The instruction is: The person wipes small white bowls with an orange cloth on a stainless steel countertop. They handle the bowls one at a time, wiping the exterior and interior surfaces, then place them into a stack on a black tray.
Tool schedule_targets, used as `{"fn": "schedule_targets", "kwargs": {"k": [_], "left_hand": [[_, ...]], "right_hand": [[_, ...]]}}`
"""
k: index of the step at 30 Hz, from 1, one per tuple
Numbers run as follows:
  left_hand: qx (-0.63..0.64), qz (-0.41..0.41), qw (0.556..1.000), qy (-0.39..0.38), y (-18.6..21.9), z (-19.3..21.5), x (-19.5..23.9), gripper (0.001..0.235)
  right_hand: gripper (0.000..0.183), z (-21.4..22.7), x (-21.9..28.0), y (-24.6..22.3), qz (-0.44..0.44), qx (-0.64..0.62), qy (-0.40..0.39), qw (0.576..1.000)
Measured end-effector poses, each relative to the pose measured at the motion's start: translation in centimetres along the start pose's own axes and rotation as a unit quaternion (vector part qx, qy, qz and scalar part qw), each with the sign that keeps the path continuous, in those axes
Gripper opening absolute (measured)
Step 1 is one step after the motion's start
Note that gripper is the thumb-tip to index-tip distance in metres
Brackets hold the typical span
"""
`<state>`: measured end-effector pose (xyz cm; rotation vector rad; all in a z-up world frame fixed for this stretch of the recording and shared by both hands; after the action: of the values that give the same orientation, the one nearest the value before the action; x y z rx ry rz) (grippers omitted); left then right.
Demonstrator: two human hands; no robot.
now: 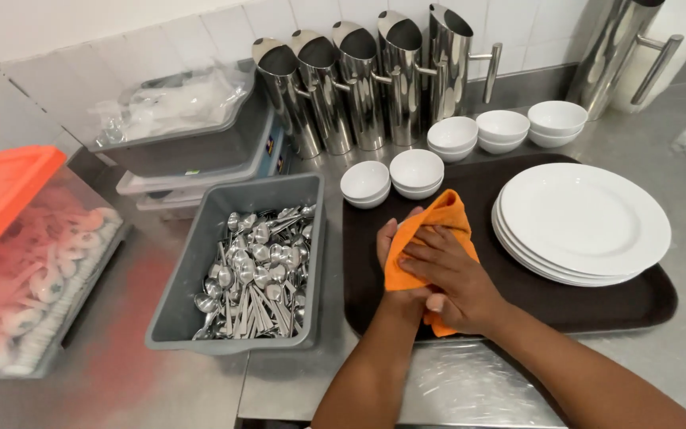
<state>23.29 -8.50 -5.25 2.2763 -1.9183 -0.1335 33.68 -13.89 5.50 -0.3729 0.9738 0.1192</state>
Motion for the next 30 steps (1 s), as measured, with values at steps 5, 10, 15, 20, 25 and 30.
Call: {"fn": "schedule_targets", "kwargs": {"k": [5, 10, 15, 20, 25, 30], "left_hand": [[-0.053, 0.027, 0.998, -0.032, -0.9, -3.0, 2.2, 0.041], [-0.12, 0.048, 0.987, -0.093, -2.5, -6.5, 3.9, 0.033], [-0.114, 0.0, 0.993, 0.018, -2.2, -3.8, 3.0, 0.039], [-0.046, -0.033, 0.998, 0.026, -0.6, -1.9, 1.0, 0.053], [-0.081, -0.049, 0.995, 0.013, 0.9, -4.0, 2.4, 0.064], [-0.026, 0.033, 0.997, -0.072, -0.9, -7.3, 3.5, 0.054]], "right_hand": [[0.041, 1.8, 0.8, 3.2, -0.108, 0.012, -0.003, 0.994], [0.033, 2.6, 4.4, 7.9, -0.213, -0.099, 0.079, 0.969], [0.035, 1.4, 1.7, 3.5, -0.192, 0.037, -0.014, 0.981], [0.03, 0.3, 0.2, 0.9, -0.095, 0.079, -0.013, 0.992], [0.029, 1.6, 0.4, 1.2, -0.011, 0.062, 0.039, 0.997], [0.046, 2.9, 0.2, 2.8, -0.13, 0.032, 0.018, 0.991]]}}
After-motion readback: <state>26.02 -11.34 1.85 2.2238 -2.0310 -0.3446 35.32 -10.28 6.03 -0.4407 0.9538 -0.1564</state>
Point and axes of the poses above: each hand's wrist, its own x-axis away from the middle knuckle, its own z-axis out of the back of the hand, y = z × x, the point moved 5 cm from there along -x, towards the middle knuckle, and after that the axes turned 11 degrees about -y, right-handed, at the moved point
